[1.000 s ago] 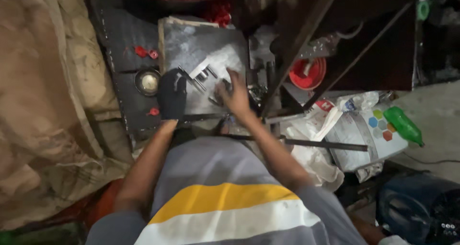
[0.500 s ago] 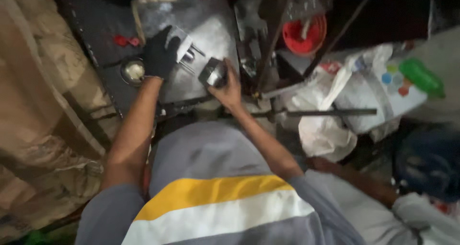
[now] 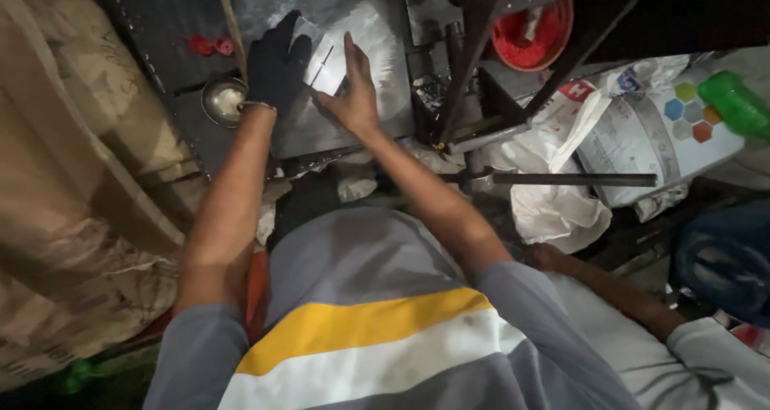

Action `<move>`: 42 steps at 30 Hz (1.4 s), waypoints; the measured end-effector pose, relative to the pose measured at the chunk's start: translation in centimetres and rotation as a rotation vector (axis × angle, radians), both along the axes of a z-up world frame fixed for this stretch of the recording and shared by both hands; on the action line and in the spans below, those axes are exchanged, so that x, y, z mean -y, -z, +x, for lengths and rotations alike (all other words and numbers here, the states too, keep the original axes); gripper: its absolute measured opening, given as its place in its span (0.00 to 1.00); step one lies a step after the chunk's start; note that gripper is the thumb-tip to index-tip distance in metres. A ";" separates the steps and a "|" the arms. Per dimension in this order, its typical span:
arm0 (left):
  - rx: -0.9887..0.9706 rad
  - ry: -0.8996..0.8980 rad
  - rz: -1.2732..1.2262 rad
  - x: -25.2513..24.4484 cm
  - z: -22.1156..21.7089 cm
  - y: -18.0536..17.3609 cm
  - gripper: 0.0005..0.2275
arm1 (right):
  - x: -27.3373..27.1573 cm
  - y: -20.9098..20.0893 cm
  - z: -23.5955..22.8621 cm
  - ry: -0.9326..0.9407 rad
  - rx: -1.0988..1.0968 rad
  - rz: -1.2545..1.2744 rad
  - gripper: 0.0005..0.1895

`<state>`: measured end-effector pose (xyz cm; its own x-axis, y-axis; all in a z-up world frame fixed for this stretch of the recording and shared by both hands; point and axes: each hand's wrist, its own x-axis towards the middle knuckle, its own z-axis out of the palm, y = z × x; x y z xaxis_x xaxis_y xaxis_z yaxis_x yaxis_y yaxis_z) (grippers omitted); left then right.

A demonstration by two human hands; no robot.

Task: The person operates a manual molding machine by repeatedly pulling a lever to cycle the press, then removes a small red molded part from the mold and places it on a metal tray. The person also adds red plastic pellets into the machine hopper during the process.

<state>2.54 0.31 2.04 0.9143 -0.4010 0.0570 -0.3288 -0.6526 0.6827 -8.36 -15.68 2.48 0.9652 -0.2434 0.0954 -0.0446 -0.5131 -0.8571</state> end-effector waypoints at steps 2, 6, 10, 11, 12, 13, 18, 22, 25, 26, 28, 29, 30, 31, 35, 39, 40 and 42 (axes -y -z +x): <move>-0.060 0.056 -0.014 -0.2 0.0 -1.0 0.25 | -0.3 -1.5 0.2 -0.022 0.007 0.074 0.62; -0.207 0.038 0.089 -0.3 -1.3 -4.4 0.48 | 1.7 -6.3 -2.9 -0.083 0.007 0.081 0.46; -0.136 -0.236 -0.005 1.5 -7.2 -5.6 0.66 | 6.5 -11.4 -10.0 0.005 0.166 -0.029 0.14; -0.144 -0.320 -0.025 2.3 -7.8 -5.4 0.70 | 8.3 -12.3 -11.1 0.051 0.266 -0.102 0.11; -0.113 -0.357 -0.054 3.0 -8.3 -4.9 0.68 | 10.4 -13.0 -12.2 0.113 0.261 -0.185 0.10; -0.081 -0.394 -0.083 3.7 -8.8 -4.4 0.66 | 12.4 -13.5 -13.2 0.175 0.255 -0.267 0.10; -0.069 -0.412 -0.225 5.2 -7.3 -2.7 0.54 | 19.2 -12.0 -12.5 0.438 0.186 -0.230 0.09; -0.080 -0.343 -0.339 7.6 -5.8 -2.1 0.54 | 20.2 -9.7 -11.6 0.486 0.202 -0.378 0.10; -0.082 -0.311 -0.452 11.2 -5.1 -1.7 0.55 | 20.3 -9.1 -11.7 0.511 0.101 -0.345 0.10; -0.086 -0.305 -0.488 12.6 -5.2 -1.7 0.55 | 20.4 -9.1 -12.0 0.457 0.149 -0.400 0.10; -0.170 -0.377 -0.610 16.2 -5.3 -1.8 0.55 | 20.7 -9.2 -11.9 0.403 0.198 -0.448 0.09; -0.210 -0.412 -0.673 17.7 -5.3 -2.1 0.56 | 20.9 -9.2 -11.6 0.404 0.201 -0.442 0.08; -0.119 -0.420 -0.604 18.7 -5.8 -2.2 0.55 | 20.8 -9.1 -11.9 0.403 0.194 -0.434 0.07; -0.029 -0.427 -0.534 19.3 -6.3 -2.4 0.55 | 20.8 -9.0 -12.1 0.420 0.153 -0.444 0.06; -0.050 -0.290 -0.408 20.6 -3.9 -3.5 0.53 | 21.0 -8.6 -11.7 0.443 0.111 -0.470 0.06; -0.138 -0.120 -0.440 19.8 -2.2 -4.4 0.53 | 20.9 -8.8 -12.0 0.436 0.048 -0.494 0.06; -0.112 -0.092 -0.532 19.1 -2.3 -4.5 0.54 | 20.9 -9.0 -11.9 0.427 0.071 -0.470 0.06; -0.148 -0.089 -0.626 18.1 -3.1 -4.7 0.49 | 20.8 -9.3 -11.9 0.411 0.116 -0.419 0.06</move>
<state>-0.52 -17.75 6.78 0.9586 -0.2551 0.1266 -0.1655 -0.1371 0.9766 -20.21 -36.52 11.77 0.7776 -0.5135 0.3629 -0.2294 -0.7690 -0.5967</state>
